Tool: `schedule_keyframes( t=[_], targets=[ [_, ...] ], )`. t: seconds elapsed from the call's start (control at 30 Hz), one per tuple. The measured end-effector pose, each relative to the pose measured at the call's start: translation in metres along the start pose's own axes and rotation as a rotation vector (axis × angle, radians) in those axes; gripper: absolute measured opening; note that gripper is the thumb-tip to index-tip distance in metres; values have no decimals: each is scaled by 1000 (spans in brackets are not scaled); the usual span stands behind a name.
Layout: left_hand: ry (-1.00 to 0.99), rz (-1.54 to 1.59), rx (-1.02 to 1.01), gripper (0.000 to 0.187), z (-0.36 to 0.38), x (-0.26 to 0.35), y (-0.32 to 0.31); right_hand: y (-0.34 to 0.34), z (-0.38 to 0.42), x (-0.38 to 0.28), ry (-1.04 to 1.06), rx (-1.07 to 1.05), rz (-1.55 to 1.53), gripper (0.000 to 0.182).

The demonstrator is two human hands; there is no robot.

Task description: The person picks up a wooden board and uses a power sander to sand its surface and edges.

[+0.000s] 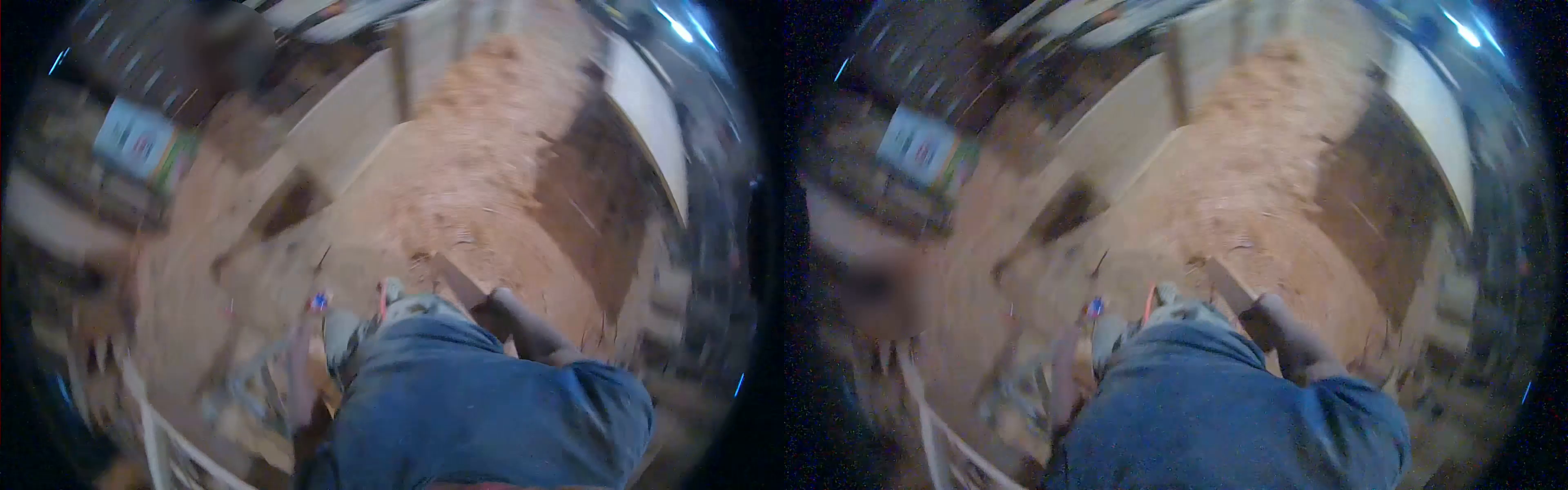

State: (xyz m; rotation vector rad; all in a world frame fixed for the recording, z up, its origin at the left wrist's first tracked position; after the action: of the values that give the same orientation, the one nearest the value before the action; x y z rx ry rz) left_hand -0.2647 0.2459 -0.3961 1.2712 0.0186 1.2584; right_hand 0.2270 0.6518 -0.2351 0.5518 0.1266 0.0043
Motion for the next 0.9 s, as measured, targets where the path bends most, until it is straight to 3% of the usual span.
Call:
schedule_keyframes(
  t=[0.13,0.2,0.27,0.3,0.4,0.5,0.53,0.57,0.7,0.77,0.8,0.83,0.87,0.9],
  targets=[
    [262,159,179,29,-19,23,68,-63,-150,28,-41,-116,-2,65],
    [335,379,217,30,-45,46,102,-14,-147,-25,-7,-8,184,72],
    [378,489,198,31,-61,-37,74,7,-142,-78,6,148,297,80],
    [391,537,175,31,-63,-67,62,2,-144,-90,3,117,180,78],
    [234,256,-129,25,-76,-86,73,-13,-140,-145,-27,50,-79,67],
    [-83,210,23,21,-87,-124,94,-23,-94,-197,-114,-21,-70,51],
    [-59,344,41,19,-96,-147,103,-28,-86,-218,-105,-33,-64,50],
    [392,862,-181,21,-99,-191,85,-33,-82,-243,-84,-54,-51,48],
    [-569,-443,269,24,-118,-162,187,-58,-79,-300,-15,-89,-22,42],
    [-266,-432,144,25,-146,-199,221,-69,-88,-331,56,-86,7,38],
    [-68,269,5,21,-175,-210,238,-73,-95,-352,106,-77,26,37],
    [-428,-615,55,14,-182,-183,253,-75,-100,-371,156,-61,38,35],
    [-337,-502,9,15,-202,-195,263,-77,-106,-394,218,-43,58,34],
    [-105,-190,-61,16,-225,-215,277,-78,-117,-412,250,-18,63,33]
  ],
)
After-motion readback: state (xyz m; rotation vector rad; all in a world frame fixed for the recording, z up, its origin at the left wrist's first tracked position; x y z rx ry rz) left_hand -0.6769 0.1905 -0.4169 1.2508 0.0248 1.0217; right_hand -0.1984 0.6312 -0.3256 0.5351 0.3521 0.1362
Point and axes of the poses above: each hand's wrist, its own z-axis away from the middle knuckle, its own y-axis out of the back of the hand, x = y × z, the point moved 10 cm from there along -z, towards the middle knuckle, and after that the axes turned 1 degree about -z, right-handed, at the moved point
